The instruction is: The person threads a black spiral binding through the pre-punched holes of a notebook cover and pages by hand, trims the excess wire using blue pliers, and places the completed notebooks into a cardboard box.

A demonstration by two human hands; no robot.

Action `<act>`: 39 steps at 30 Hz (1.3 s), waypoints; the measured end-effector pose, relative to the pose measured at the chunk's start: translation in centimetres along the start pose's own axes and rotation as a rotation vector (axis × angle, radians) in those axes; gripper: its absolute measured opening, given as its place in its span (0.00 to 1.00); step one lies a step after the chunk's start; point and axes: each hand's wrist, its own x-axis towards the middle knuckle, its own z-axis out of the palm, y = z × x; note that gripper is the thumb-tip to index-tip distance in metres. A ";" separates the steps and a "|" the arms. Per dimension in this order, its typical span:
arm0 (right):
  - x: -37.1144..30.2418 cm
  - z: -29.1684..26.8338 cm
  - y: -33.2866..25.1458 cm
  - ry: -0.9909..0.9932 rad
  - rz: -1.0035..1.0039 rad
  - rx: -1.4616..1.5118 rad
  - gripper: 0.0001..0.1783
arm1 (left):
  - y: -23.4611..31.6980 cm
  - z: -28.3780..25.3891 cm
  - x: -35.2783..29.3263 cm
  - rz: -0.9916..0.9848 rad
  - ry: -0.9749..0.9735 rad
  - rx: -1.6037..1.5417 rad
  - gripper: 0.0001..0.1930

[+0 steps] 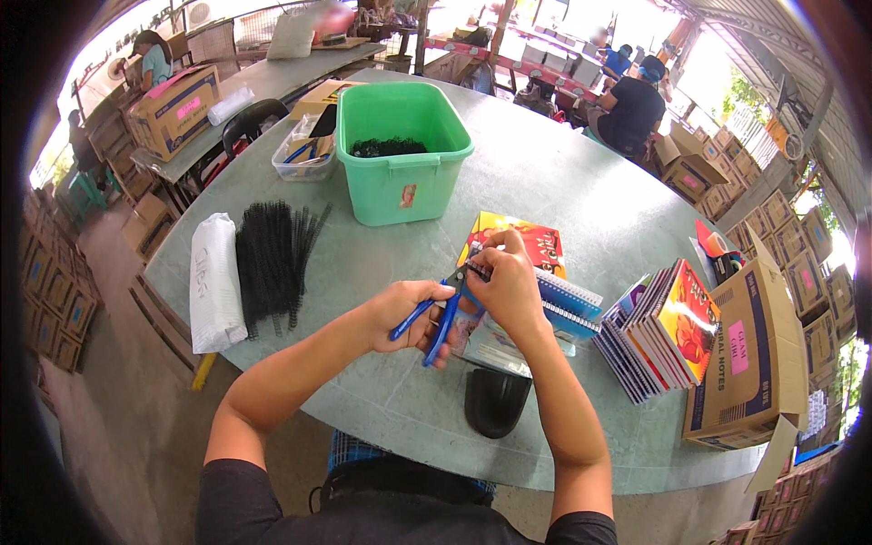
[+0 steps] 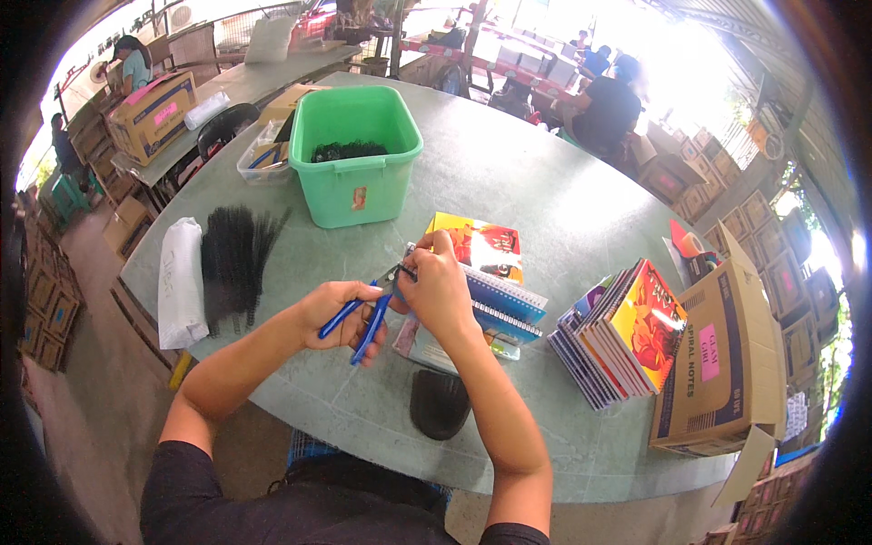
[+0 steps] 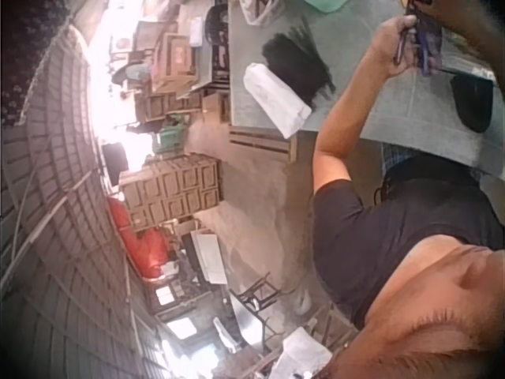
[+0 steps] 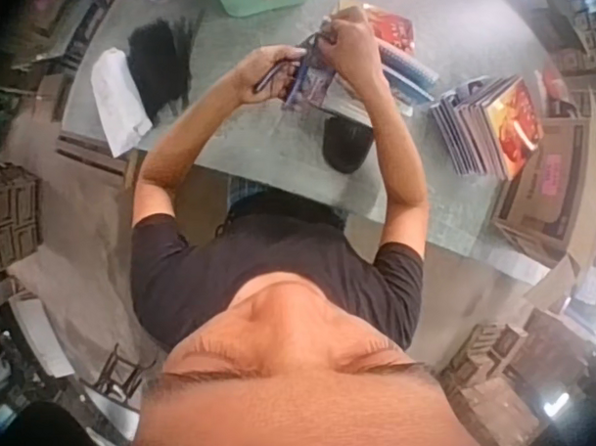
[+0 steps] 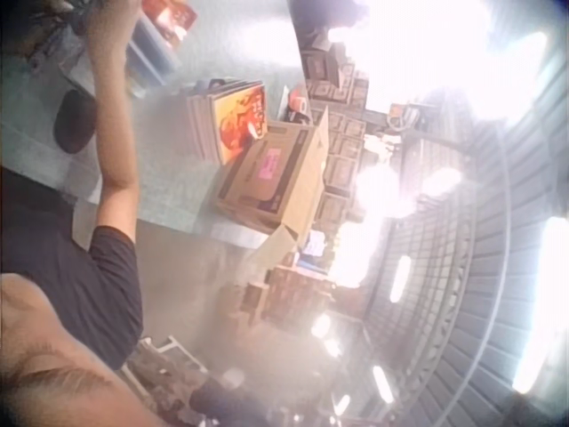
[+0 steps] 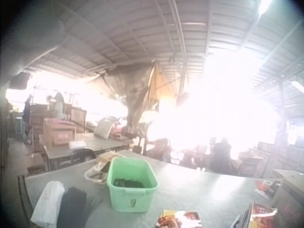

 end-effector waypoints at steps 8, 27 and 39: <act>6.3 -1.3 -0.9 -0.018 -0.168 0.040 0.18 | -2.6 -1.6 1.6 0.322 0.310 0.722 0.26; -7.3 -11.4 5.1 0.316 -0.073 -0.423 0.10 | -10.5 -10.3 1.7 0.532 0.846 1.524 0.23; -5.1 -27.1 15.3 0.189 0.529 -0.798 0.26 | -7.4 -17.8 0.8 -0.002 1.238 1.514 0.20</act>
